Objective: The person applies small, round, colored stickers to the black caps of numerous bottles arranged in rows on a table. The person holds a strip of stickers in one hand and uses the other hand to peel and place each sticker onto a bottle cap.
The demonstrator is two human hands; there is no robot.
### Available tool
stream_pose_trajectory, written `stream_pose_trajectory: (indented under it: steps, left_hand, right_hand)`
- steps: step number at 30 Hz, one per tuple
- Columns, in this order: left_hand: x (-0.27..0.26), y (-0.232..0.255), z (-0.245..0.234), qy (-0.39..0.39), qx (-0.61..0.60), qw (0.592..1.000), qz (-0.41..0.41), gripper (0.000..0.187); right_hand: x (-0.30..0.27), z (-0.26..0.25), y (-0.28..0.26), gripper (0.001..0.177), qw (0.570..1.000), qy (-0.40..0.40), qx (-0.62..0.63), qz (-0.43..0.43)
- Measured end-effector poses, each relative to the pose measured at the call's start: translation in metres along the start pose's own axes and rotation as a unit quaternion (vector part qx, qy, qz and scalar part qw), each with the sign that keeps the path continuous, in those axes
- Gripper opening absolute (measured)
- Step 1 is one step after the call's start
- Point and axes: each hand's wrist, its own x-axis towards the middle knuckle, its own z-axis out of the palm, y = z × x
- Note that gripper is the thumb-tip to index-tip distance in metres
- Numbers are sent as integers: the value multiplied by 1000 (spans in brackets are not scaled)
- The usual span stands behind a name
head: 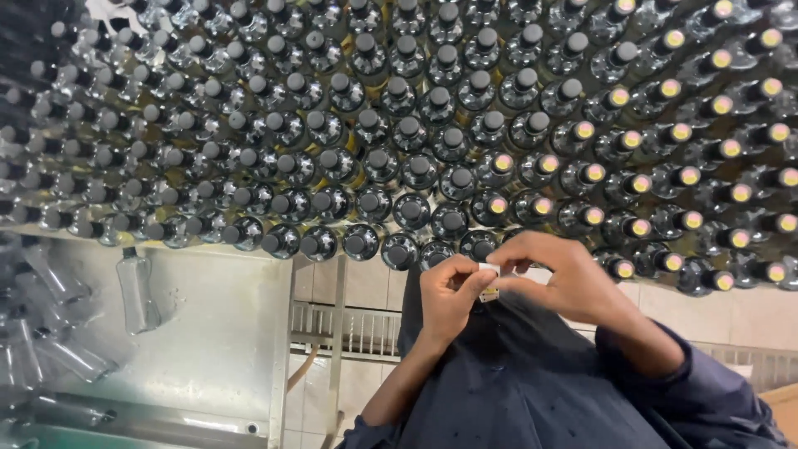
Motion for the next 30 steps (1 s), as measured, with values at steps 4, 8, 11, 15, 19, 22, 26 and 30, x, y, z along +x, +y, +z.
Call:
stream_pose_trajectory:
  steps: [4,8,11,15,19,22,26,30]
  left_hand:
    - [2,1,2,-37,-18,999,-4,35]
    - [0,7,2,-40,45,998,21,42]
    - [3,20,6,-29,89,991,101,14]
    - [4,18,7,-13,110,985,133,6]
    - [5,21,9,3,117,983,143,15]
    - [6,24,12,14,108,986,127,21]
    - [3,21,13,8,82,991,107,25]
    - [1,25,15,-13,64,993,95,26]
  right_hand:
    - [-11,6,10,16,998,31,48,29]
    - [-14,8,12,18,993,58,74,69]
    - [-16,8,13,15,993,60,74,72]
    - [-13,5,14,16,994,57,84,38]
    - [-5,-1,14,13,995,56,85,10]
    - [16,-12,-3,11,999,38,31,-22]
    - [71,-45,13,7,995,82,-42,24]
    - [121,-81,65,9,970,177,-141,92]
